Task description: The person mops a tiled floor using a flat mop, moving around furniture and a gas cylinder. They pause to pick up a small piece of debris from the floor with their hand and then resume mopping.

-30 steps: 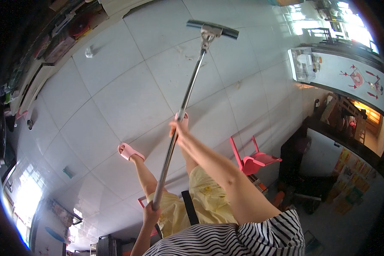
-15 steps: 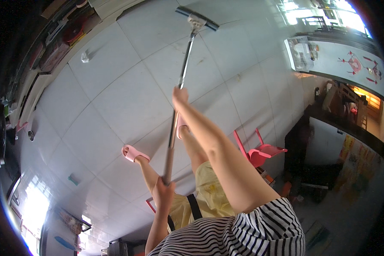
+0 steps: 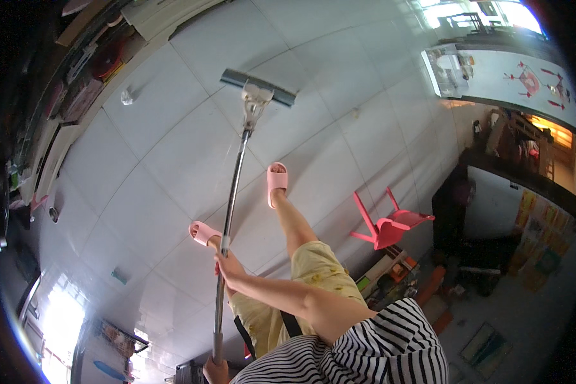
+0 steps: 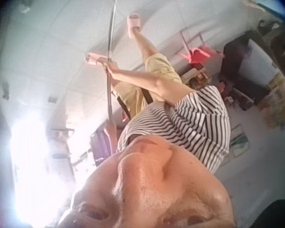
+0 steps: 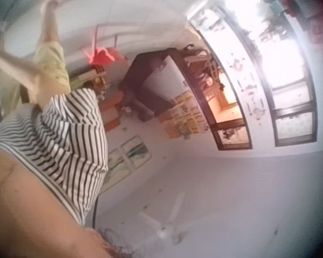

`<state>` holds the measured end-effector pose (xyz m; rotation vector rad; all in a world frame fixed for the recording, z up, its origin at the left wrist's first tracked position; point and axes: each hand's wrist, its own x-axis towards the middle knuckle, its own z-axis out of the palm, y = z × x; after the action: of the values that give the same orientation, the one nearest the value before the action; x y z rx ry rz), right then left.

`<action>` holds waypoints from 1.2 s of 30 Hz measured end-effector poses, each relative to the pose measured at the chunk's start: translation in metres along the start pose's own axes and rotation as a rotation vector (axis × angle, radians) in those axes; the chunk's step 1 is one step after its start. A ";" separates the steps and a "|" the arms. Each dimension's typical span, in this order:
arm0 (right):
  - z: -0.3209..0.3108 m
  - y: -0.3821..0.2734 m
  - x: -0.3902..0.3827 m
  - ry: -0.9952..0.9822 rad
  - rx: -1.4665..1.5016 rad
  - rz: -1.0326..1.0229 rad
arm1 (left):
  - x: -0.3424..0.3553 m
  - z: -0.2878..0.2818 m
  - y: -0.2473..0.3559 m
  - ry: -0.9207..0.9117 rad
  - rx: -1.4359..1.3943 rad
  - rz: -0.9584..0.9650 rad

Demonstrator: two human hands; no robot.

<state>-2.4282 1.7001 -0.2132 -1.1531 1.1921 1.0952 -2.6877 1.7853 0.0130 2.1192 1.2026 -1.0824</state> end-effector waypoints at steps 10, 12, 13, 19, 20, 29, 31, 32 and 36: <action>-0.177 -0.274 0.120 0.169 0.163 -0.425 | 0.150 0.011 0.287 -0.070 -0.133 0.419; -0.225 -0.327 0.124 0.232 0.193 -0.407 | 0.157 0.012 0.344 -0.124 -0.094 0.465; -0.238 -0.344 0.121 0.226 0.209 -0.411 | 0.157 0.008 0.364 -0.126 -0.082 0.494; -0.294 -0.335 0.120 0.204 0.282 -0.416 | 0.162 -0.004 0.398 -0.122 0.100 0.689; -0.297 -0.321 0.120 0.189 0.298 -0.406 | 0.164 -0.003 0.388 -0.109 0.123 0.712; -0.229 -0.228 0.109 0.190 0.401 -0.237 | 0.204 -0.068 0.316 0.091 0.297 0.768; -0.212 -0.235 0.110 0.133 0.439 -0.322 | 0.212 -0.094 0.312 0.185 0.285 0.841; -0.189 -0.238 0.109 0.091 0.456 -0.354 | 0.215 -0.114 0.307 0.238 0.286 0.863; -0.096 -0.236 0.084 0.021 0.442 -0.388 | 0.212 -0.170 0.272 0.071 0.237 0.720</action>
<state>-2.1981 1.5826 -0.2838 -0.9920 1.0969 0.4950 -2.3203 1.8731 -0.0571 2.4801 0.2667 -0.8369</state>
